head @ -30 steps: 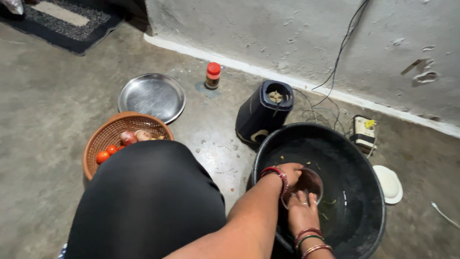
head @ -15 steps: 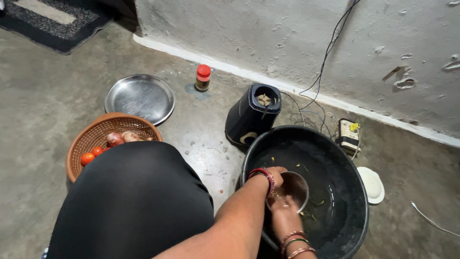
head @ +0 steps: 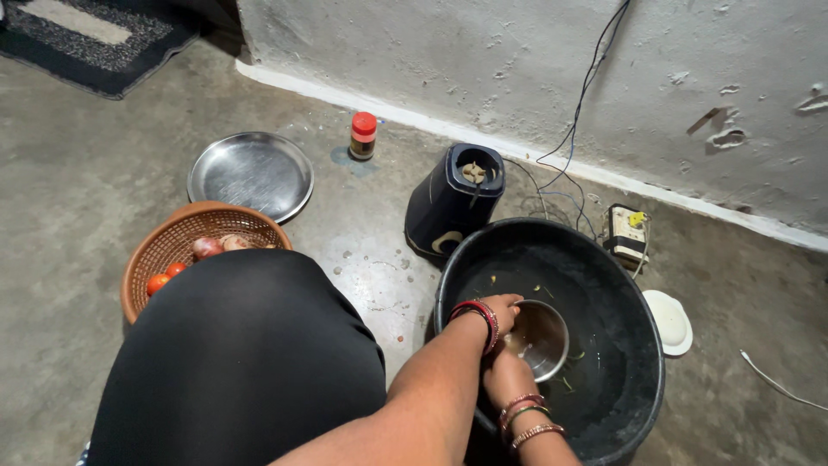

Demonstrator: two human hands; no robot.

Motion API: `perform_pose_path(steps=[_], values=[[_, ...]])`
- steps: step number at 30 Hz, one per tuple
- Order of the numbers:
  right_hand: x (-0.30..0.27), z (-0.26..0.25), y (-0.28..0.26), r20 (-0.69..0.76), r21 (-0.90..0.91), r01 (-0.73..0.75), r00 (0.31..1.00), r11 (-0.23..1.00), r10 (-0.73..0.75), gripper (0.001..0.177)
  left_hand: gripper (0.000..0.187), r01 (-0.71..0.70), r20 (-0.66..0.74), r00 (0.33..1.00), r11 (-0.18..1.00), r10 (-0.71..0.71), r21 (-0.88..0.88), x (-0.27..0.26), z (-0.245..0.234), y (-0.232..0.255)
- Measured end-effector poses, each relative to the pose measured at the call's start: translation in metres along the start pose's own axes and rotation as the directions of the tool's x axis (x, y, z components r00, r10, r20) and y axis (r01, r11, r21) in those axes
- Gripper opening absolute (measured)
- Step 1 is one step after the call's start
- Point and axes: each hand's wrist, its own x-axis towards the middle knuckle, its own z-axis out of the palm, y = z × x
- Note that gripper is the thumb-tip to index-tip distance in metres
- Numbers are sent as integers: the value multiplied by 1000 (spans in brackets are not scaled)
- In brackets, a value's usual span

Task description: The person washes a white plastic lid and a metal blender jar in a black basin filled with water. They scrub the lid with their hands, then use a blue brush to clean the inside of the jar, rinsing both items in the basin.

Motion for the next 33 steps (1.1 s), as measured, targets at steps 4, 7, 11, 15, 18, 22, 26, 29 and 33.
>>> perform_pose_path(steps=[4, 7, 11, 15, 18, 22, 26, 29, 33], values=[[-5, 15, 37, -355, -439, 240, 839, 866, -412, 55, 48, -75, 13, 997, 993, 74, 88, -6, -6, 1], [-5, 19, 42, -380, -418, 227, 836, 879, -396, 45, 57, -68, -8, 997, 983, 71, 168, -22, -6, 10], [19, 22, 24, -6, -47, -108, 994, 993, 107, 39, 77, -48, 8, 999, 981, 47, 188, -40, -8, 23], [33, 29, 27, -96, 224, 40, 995, 974, -18, 41, 61, -152, -40, 984, 934, 174, 323, -47, -5, 28], [34, 30, 37, 69, 229, -219, 976, 948, 209, 46, 56, -138, -69, 981, 898, 182, 417, -48, -5, 26], [10, 24, 49, -277, -186, 159, 938, 970, -207, 36, 49, -76, -59, 992, 912, 109, 403, -52, -15, 27], [3, 8, 30, -134, -158, 16, 990, 987, -37, 39, 63, 4, -66, 998, 951, 17, 309, -65, -16, 36], [15, 2, 15, -94, 233, -148, 980, 961, 173, 47, 61, -2, -49, 999, 935, 20, 356, -73, -13, 41], [26, 9, 25, -97, 169, -13, 995, 986, 30, 41, 58, -77, -42, 993, 889, 108, 452, -75, -13, 42]])
